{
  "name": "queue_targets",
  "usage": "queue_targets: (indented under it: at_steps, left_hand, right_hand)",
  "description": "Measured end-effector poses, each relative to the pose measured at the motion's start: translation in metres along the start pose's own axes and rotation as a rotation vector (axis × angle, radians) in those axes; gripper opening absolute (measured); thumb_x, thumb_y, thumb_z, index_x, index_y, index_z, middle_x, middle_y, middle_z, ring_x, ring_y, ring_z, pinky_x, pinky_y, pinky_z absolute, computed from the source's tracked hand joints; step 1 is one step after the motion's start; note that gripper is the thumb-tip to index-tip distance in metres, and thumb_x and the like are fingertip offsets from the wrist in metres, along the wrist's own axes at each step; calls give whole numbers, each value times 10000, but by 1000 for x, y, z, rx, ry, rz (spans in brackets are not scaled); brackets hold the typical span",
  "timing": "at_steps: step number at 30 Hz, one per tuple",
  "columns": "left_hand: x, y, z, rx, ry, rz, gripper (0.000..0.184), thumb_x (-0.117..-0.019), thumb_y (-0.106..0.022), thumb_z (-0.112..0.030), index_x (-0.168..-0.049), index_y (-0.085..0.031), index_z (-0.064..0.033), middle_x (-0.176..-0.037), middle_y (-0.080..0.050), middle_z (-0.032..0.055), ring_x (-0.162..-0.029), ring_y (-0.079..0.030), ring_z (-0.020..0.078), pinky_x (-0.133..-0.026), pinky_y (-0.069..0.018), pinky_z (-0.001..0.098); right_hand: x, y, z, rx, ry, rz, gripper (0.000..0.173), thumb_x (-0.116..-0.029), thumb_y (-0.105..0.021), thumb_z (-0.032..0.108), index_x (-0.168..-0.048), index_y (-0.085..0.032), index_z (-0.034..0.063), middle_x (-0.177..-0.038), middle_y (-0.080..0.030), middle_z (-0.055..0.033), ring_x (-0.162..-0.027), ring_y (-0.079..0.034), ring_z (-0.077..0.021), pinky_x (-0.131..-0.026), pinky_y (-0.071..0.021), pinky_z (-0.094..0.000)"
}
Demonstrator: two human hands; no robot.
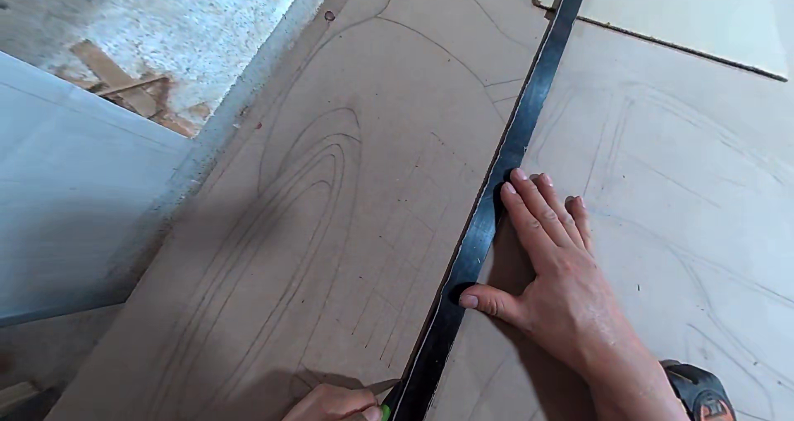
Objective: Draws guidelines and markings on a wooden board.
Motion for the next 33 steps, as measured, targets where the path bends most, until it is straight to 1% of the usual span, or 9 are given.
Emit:
queue_targets:
  at_steps: [6,12,15,19,22,24,26,30,33]
  left_hand:
    - [-22,-2,-12,-31,58,-5,154,-953,-673,-112,-1006,-658,32,-925,-711,191,-859,-710,190,-726,-599,298]
    - [-112,-18,-15,-151,112,-114,106,-899,-724,-232,-936,-755,-137,-754,-702,-80,-610,-620,-36,-504,-520,137]
    - [-160,-31,-11,-189,151,-107,63,-906,-708,-267,-922,-740,-215,-715,-684,-126,-558,-609,-14,-462,-509,178]
    - [-197,-45,-11,-110,204,-93,41,-945,-714,-227,-934,-729,-190,-762,-726,-82,-583,-646,39,-484,-530,213]
    - [-178,-28,-22,-106,122,-141,100,-972,-676,-268,-989,-723,-180,-806,-735,-59,-610,-670,77,-497,-563,241]
    - [-143,-9,-23,2,79,-174,143,-984,-674,-273,-1037,-725,-151,-850,-743,4,-650,-704,151,-526,-611,294]
    - [-102,4,-18,55,94,-153,142,-1003,-664,-277,-1074,-720,-167,-897,-759,8,-705,-728,138,-569,-624,277]
    - [-31,12,-8,179,152,-83,158,-1030,-630,-219,-1164,-714,-212,-999,-758,-39,-814,-733,83,-683,-627,247]
    - [-3,15,-2,218,138,-76,173,-1025,-612,-186,-1164,-708,-146,-1008,-742,-2,-842,-724,104,-726,-621,272]
  right_hand:
    - [-1,0,1,10,3,-14,1194,-713,-547,952,-1593,-428,153,-1683,-331,2,-1576,-239,-236,-1265,-151,-648]
    - [-1,0,0,-1,3,-29,1190,-724,-533,952,-1606,-408,163,-1693,-309,11,-1581,-224,-229,-1271,-145,-641]
    - [0,-1,-1,1,3,-29,1196,-718,-527,958,-1606,-407,166,-1693,-311,6,-1583,-218,-229,-1268,-139,-649]
    - [-1,-1,-1,-7,5,-39,1193,-719,-519,962,-1597,-425,159,-1685,-330,-1,-1578,-232,-245,-1265,-141,-657]
    - [0,0,-2,-8,12,-35,1198,-718,-513,966,-1592,-432,150,-1685,-330,-5,-1576,-237,-245,-1265,-143,-650]
    - [1,1,-3,-28,10,-39,1177,-725,-519,958,-1580,-452,153,-1679,-341,0,-1574,-242,-236,-1270,-143,-640]
    - [2,3,-4,-63,7,-59,1094,-768,-531,920,-1555,-494,161,-1664,-371,5,-1566,-266,-232,-1267,-161,-639]
    - [7,12,-8,-160,-17,-182,639,-947,-615,624,-1389,-676,167,-1553,-532,6,-1498,-411,-223,-1249,-267,-611]
    - [11,18,-11,-203,-36,-247,444,-979,-641,466,-1278,-746,154,-1462,-617,-4,-1439,-493,-206,-1241,-314,-584]
Point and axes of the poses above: each hand's wrist, its own x-axis away from the middle knuckle, its own y-axis out of the back of the hand, z = x × y, the point moved 7 cm from there along -x, towards the middle knuckle
